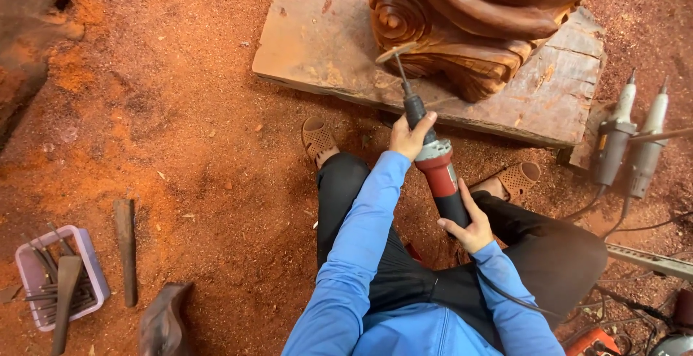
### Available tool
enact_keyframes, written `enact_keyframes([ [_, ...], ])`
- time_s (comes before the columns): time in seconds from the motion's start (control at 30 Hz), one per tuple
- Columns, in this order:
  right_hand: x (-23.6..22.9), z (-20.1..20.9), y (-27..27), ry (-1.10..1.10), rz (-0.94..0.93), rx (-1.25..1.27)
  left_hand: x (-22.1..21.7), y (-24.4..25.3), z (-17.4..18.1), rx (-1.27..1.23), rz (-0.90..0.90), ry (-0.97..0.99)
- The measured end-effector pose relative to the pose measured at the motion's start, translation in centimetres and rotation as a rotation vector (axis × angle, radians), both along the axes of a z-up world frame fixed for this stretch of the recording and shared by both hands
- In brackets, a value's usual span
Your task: Using a handheld rotary power tool to sand and smooth the intricate carvings of a large wooden statue.
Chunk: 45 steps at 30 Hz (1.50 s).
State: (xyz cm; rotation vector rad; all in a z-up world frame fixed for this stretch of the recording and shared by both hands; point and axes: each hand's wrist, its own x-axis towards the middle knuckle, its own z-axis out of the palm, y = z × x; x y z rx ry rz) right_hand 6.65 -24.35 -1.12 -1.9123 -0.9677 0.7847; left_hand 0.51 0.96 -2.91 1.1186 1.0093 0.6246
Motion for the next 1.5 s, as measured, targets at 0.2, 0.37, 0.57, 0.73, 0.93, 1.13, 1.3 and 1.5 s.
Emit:
enact_keyframes([
  [0.2, 0.2, 0.1, 1.8, -0.046, 0.034, -0.045, -1.0, 1.3, 0.8, -0.026, 0.039, 0.07],
  [0.37, 0.4, -0.7, -0.7, -0.097, -0.019, -0.042, 0.1, -0.5, 2.1, 0.01, -0.057, -0.021],
  [0.57, -0.1, -0.3, 0.5, -0.132, 0.009, -0.067, 0.1, 0.7, -1.1, -0.01, -0.03, -0.024],
  [0.73, -0.7, -0.3, 2.0, -0.081, 0.049, -0.073, -1.3, 2.2, -0.9, -0.046, 0.049, 0.054],
  [0.93, 0.8, -0.3, -0.7, -0.148, -0.013, -0.085, -0.8, 0.4, 2.7, 0.022, -0.139, 0.025],
  [1.13, 1.6, -1.0, -3.7, -0.165, -0.086, 0.09, 0.1, -1.3, 5.4, 0.115, -0.352, -0.132],
  [1.3, 1.5, -1.1, -2.1, -0.074, -0.026, 0.101, -0.4, -0.9, 3.5, 0.054, -0.223, -0.156],
  [1.5, 1.0, -0.8, -0.2, -0.138, -0.032, 0.069, 0.6, 0.3, 4.3, 0.043, -0.13, -0.246],
])
